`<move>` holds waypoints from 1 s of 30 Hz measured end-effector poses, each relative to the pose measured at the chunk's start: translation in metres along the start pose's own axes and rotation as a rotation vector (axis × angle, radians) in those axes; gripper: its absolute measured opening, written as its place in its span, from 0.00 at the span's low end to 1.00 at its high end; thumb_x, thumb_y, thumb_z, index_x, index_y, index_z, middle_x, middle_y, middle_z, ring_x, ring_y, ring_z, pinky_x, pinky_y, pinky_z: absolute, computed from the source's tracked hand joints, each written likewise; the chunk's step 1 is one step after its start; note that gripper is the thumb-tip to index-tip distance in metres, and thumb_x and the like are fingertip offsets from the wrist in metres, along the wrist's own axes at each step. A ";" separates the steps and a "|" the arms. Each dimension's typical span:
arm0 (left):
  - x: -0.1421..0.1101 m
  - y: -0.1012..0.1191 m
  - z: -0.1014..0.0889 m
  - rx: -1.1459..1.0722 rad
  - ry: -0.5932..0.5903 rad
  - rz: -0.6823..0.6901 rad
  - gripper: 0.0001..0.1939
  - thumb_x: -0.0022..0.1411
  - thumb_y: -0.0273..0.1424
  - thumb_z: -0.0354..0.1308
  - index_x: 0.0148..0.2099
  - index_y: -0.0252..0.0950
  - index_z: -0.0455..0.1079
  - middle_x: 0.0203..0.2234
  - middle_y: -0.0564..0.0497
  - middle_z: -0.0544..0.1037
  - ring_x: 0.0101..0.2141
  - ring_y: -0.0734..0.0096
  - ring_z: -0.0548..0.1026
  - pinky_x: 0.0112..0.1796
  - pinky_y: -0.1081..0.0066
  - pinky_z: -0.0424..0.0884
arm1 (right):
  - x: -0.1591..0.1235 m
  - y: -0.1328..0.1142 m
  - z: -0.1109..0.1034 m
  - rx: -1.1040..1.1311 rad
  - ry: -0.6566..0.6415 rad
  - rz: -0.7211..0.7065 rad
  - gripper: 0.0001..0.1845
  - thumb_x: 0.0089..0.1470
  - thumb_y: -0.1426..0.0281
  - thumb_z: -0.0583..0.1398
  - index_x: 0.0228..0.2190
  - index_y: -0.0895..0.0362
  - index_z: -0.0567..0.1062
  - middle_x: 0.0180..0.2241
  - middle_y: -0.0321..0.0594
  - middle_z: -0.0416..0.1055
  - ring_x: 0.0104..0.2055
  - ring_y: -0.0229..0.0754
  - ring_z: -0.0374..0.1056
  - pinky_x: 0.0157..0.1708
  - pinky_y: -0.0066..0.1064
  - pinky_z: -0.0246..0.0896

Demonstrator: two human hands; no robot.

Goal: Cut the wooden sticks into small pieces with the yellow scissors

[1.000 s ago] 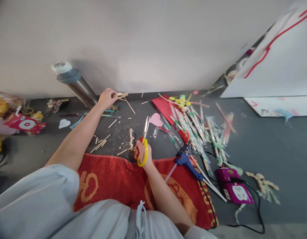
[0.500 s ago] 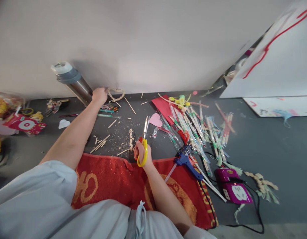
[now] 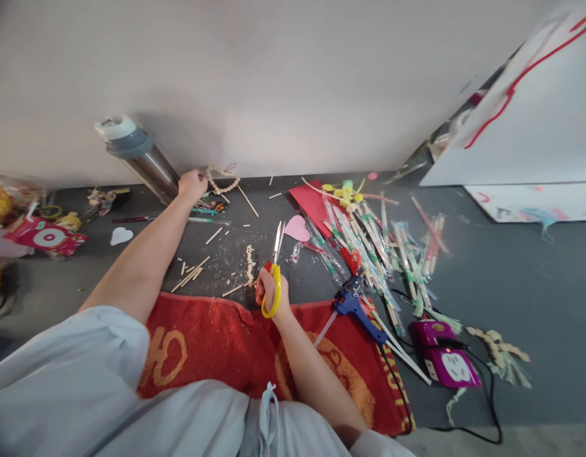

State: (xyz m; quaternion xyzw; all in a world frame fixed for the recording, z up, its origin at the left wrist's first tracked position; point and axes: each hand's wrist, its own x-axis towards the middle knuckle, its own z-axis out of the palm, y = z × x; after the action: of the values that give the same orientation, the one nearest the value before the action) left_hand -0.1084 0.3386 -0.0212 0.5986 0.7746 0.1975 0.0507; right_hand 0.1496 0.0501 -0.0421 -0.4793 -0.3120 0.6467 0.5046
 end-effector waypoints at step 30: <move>-0.277 0.029 -0.054 -0.062 -0.279 0.217 0.16 0.64 0.36 0.47 0.45 0.44 0.75 0.39 0.48 0.82 0.39 0.62 0.79 0.40 0.66 0.70 | 0.003 0.004 -0.003 0.056 -0.031 0.009 0.26 0.43 0.45 0.60 0.18 0.52 0.60 0.08 0.25 0.54 0.09 0.31 0.52 0.10 0.24 0.47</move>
State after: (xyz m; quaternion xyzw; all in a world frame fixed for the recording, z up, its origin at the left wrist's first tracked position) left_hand -0.0216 0.0686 -0.0044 0.6984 0.6844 0.1408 0.1547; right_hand 0.1505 0.0520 -0.0475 -0.4564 -0.2995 0.6648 0.5099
